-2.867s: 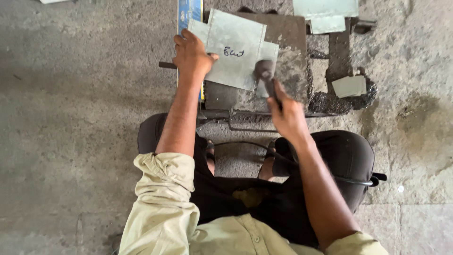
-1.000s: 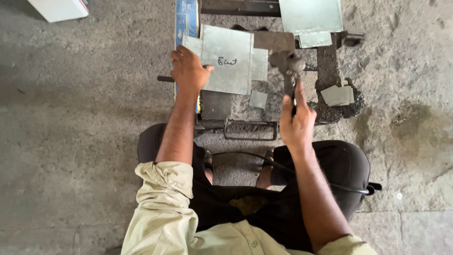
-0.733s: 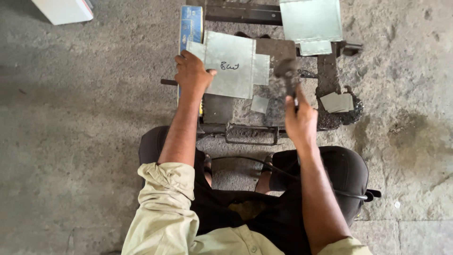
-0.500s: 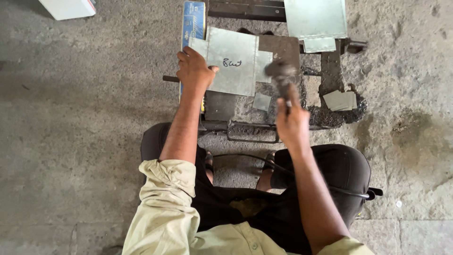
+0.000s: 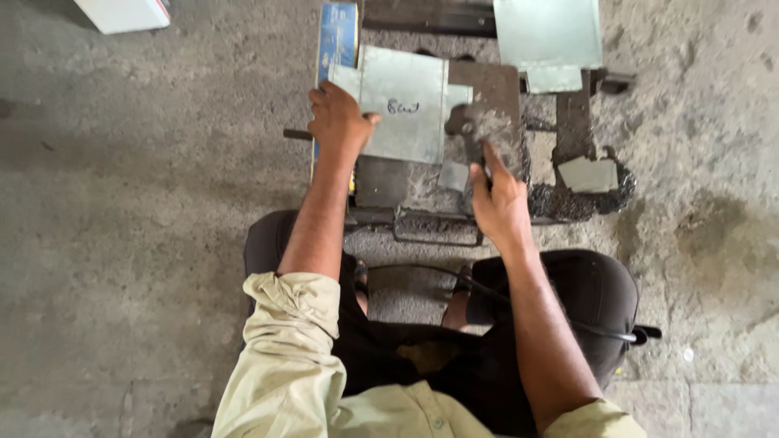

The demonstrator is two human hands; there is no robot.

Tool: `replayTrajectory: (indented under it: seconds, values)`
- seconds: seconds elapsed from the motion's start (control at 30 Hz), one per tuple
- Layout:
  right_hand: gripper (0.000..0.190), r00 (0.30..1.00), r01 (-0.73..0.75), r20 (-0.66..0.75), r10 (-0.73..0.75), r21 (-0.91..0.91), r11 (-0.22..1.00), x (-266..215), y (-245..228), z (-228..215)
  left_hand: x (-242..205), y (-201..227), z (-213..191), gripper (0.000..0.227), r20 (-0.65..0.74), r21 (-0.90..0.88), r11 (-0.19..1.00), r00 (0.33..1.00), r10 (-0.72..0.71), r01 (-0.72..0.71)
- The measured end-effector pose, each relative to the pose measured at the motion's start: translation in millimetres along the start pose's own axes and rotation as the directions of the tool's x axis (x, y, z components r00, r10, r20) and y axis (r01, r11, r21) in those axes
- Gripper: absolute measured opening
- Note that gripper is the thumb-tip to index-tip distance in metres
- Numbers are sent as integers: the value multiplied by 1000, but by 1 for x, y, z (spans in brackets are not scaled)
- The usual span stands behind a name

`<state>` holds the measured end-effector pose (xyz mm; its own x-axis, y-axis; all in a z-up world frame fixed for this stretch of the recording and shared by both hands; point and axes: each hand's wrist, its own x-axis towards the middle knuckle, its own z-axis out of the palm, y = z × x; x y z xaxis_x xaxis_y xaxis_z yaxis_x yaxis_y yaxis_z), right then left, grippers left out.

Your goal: The person sits on the floor and uses a hammer to flatten and align a small metal sheet on a workbench. They then use a handheld welding tool to join the metal pieces, creating bright sparks. The person repeatedly hammers the welded areas to smooth them out.

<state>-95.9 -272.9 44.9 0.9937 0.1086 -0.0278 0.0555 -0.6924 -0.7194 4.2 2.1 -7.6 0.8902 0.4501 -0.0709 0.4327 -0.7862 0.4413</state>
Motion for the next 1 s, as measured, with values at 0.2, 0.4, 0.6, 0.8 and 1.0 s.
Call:
replayTrajectory:
  seconds: [0.2, 0.4, 0.6, 0.8, 1.0]
  values:
    - [52, 998, -16, 59, 18, -36, 999, -18, -16, 5, -3, -2, -1, 106, 29, -9, 1000, 1000, -7, 8]
    - [51, 995, 81, -71, -75, 88, 993, -24, -5, -6, -1, -1, 0, 105, 8, 2, 1000, 1000, -6, 6]
    - [49, 996, 94, -6, -94, 12, 995, -17, 16, 13, -3, 0, -2, 102, 23, 16, 1000, 1000, 5, -5]
    - [48, 972, -124, -167, 166, 236, 964, 7, 52, -5, 1, -13, 14, 103, -76, 10, 991, 988, 134, -133]
    - [29, 973, 11, -230, -17, -25, 1000, 22, 78, 0, 0, -10, 2, 105, 49, -7, 999, 998, 32, -32]
